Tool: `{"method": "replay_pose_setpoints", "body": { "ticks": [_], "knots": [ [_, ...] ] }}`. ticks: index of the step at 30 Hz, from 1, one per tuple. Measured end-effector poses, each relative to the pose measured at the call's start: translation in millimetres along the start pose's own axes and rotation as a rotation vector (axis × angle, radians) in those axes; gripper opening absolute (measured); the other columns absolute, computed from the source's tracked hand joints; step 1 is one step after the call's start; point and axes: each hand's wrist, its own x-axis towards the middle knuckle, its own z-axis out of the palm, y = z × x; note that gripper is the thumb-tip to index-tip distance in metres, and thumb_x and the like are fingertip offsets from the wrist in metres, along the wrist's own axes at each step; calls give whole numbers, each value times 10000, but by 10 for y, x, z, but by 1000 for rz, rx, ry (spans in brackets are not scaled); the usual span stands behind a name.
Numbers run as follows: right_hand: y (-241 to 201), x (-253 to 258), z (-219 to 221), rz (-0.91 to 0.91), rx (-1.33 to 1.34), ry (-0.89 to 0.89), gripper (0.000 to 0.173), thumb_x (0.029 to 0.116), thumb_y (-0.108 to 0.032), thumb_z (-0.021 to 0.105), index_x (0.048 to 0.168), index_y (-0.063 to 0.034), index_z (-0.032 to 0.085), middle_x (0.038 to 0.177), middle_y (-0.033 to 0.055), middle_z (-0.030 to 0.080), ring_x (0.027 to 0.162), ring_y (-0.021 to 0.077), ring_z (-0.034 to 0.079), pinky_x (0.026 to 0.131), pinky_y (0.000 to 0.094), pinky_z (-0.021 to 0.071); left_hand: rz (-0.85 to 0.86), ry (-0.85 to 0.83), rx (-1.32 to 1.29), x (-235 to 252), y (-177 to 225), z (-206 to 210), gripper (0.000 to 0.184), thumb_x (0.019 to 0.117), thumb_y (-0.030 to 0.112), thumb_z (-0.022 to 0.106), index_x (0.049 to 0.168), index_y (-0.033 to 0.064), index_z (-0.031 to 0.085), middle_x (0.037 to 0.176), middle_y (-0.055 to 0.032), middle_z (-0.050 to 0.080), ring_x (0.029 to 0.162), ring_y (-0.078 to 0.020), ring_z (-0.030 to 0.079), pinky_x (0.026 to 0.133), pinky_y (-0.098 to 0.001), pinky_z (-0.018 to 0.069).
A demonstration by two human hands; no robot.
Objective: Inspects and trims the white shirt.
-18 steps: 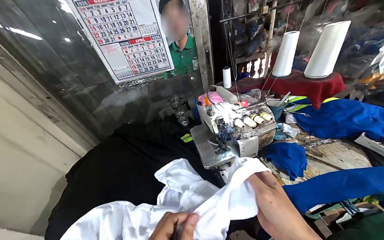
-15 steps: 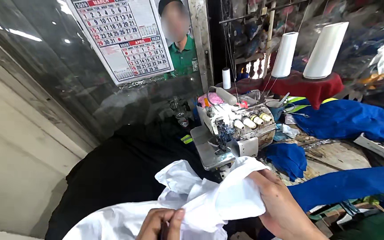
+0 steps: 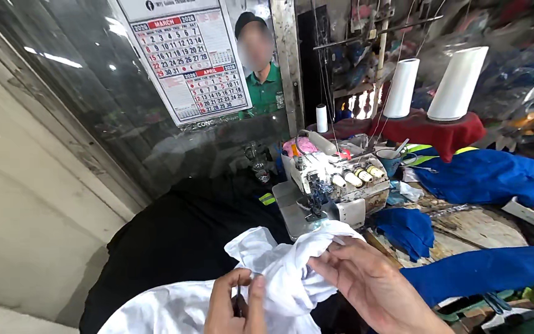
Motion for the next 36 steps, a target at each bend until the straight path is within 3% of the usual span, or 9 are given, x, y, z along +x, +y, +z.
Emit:
{"method": "replay_pose_setpoints", "body": {
  "ticks": [3, 6, 13, 18, 20, 26, 30, 34, 36],
  "knots": [
    [100, -8, 113, 8, -110, 61, 462, 935, 82, 620, 1346, 59, 409, 1064, 225, 663, 889, 295, 734, 859, 439, 641, -10, -110, -46, -115, 170, 77, 490, 903, 311, 796, 1244, 4, 626, 1155, -98, 692, 902, -128, 701, 695, -304, 624],
    [162, -36, 93, -31, -248, 41, 459, 924, 61, 656, 1330, 53, 443, 1046, 207, 679, 863, 257, 726, 807, 397, 640, -7, -135, -14, -167, 98, 154, 190, 951, 241, 726, 1026, 67, 731, 908, -6, 706, 700, -58, 636, 592, -243, 554],
    [53, -323, -330, 104, -219, 32, 304, 882, 6, 741, 1142, 14, 584, 994, 151, 701, 812, 183, 710, 729, 319, 624, 41, -11, 119, 34, 30, -195, 194, 987, 220, 674, 1028, 34, 710, 802, -4, 675, 568, -28, 538, 499, -210, 467],
    [-23, -482, -603, 137, -81, -87, 540, 912, 36, 675, 1434, 2, 539, 1237, 200, 662, 907, 182, 702, 773, 289, 606, 137, 46, 347, 147, -298, -135, 276, 1001, 333, 628, 980, 75, 725, 796, -8, 654, 610, -61, 568, 537, -252, 502],
    [6, -478, -496, 32, -158, 59, 533, 896, 72, 671, 1400, 5, 513, 1138, 212, 672, 882, 229, 712, 798, 350, 625, 108, -5, 392, 153, -363, -37, 291, 986, 375, 629, 975, 104, 733, 802, -3, 670, 621, -91, 594, 548, -304, 519],
    [-24, -285, -365, -119, -269, 120, 260, 910, 47, 686, 1165, 64, 640, 1023, 195, 687, 832, 233, 721, 814, 379, 642, 219, -27, 138, -98, 67, 0, 173, 942, 194, 716, 1031, 46, 725, 968, -78, 659, 673, -60, 569, 533, -202, 476],
    [-64, -242, -377, -121, -308, 71, 319, 875, 56, 708, 1190, 88, 667, 1043, 215, 696, 863, 248, 727, 832, 386, 643, 216, -197, -85, -457, 417, 175, 142, 954, 117, 704, 1059, 39, 760, 977, -62, 723, 743, -63, 661, 612, -219, 570],
    [-125, -243, -433, -214, -642, -42, 349, 880, 5, 734, 1224, 42, 688, 1068, 216, 712, 917, 308, 726, 857, 437, 639, 136, -135, 59, -469, 255, 479, 284, 927, 165, 736, 1197, 77, 748, 1232, -77, 702, 887, -91, 711, 682, -271, 621],
    [-159, -215, -490, -310, -920, -75, 334, 882, -20, 721, 1216, -21, 706, 1073, 151, 738, 885, 281, 741, 788, 405, 658, 119, -115, 117, -395, 197, 526, 368, 921, 213, 754, 1265, 89, 718, 1330, -82, 668, 976, -112, 720, 728, -301, 634]
  ]
}}
